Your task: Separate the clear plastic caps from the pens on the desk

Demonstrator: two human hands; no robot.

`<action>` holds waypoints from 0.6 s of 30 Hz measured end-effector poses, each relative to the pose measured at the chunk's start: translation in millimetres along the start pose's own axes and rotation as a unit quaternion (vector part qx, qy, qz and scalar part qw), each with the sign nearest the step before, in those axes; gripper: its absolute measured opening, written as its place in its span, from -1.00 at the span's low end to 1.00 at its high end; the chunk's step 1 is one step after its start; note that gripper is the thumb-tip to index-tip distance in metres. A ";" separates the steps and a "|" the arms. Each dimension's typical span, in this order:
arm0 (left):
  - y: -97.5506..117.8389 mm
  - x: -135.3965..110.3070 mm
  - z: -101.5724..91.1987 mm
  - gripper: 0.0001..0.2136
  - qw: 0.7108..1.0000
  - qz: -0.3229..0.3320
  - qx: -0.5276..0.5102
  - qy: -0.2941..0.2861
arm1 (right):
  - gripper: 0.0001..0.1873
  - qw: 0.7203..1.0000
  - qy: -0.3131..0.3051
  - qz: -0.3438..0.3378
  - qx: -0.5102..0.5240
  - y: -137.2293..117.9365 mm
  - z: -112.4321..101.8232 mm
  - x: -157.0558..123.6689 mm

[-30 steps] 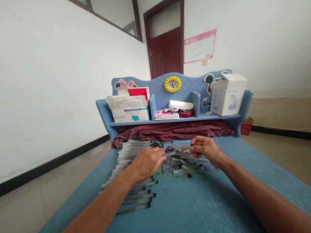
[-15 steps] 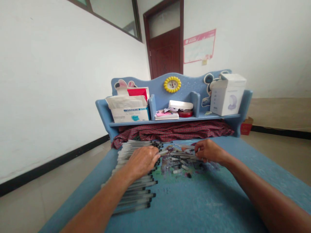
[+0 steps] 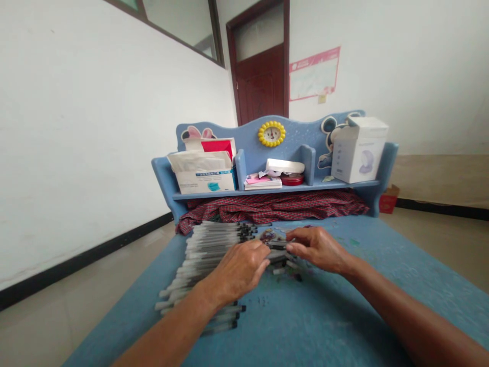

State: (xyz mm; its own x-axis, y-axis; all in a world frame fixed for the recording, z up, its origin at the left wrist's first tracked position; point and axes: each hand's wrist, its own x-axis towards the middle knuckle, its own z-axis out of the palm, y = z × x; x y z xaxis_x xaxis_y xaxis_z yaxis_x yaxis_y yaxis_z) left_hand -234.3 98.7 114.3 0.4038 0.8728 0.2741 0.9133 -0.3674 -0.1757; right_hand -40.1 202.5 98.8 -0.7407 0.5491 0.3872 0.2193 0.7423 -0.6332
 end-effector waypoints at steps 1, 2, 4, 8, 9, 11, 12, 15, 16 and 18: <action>2.4 -0.1 1.1 -0.92 1.000 0.012 -0.006 0.005 | -0.74 0.999 -0.017 -0.027 0.009 -4.8 2.9 -0.7; 4.4 -0.2 2.0 -0.91 1.000 0.022 -0.010 0.009 | -0.74 0.998 -0.035 -0.045 0.014 -8.4 5.8 -1.2; 6.3 -0.3 2.9 -0.90 0.999 0.037 -0.015 0.012 | -0.76 0.996 -0.065 -0.055 0.021 -11.4 10.4 -1.9; -3.3 -0.6 -4.1 -0.89 0.999 0.026 -0.035 0.015 | -0.75 0.994 -0.072 -0.005 0.079 -4.1 8.3 -1.2; -8.2 -0.7 -7.6 -0.88 0.999 0.014 -0.045 0.019 | -0.73 0.992 -0.065 0.016 0.104 -1.0 5.6 -0.7; -18.6 -0.8 -15.5 -0.86 0.996 -0.017 -0.084 0.030 | -0.72 0.986 -0.052 0.059 0.149 4.5 -0.2 -0.1; -23.2 -0.8 -19.4 -0.85 0.992 -0.036 -0.115 0.034 | -0.72 0.982 -0.048 0.077 0.165 6.1 -2.6 0.2; -30.4 -0.9 -28.6 -0.85 0.971 -0.088 -0.220 0.022 | -0.70 0.977 -0.058 0.092 0.182 5.8 -6.1 0.2; -30.4 -0.9 -30.5 -0.84 0.963 -0.102 -0.248 0.012 | -0.69 0.977 -0.069 0.084 0.181 4.3 -6.1 0.0; -27.8 -0.9 -32.4 -0.82 0.948 -0.120 -0.293 -0.010 | -0.68 0.978 -0.097 0.070 0.171 0.6 -5.9 -0.1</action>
State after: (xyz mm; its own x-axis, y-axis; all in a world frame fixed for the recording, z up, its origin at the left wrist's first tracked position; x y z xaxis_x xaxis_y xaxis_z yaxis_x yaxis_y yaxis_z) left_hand -258.3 97.8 149.6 0.1850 0.9577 0.2206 0.8535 -0.2678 0.4470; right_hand -36.1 205.2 102.3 -0.8324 0.5283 0.1676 0.1263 0.4752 -0.8708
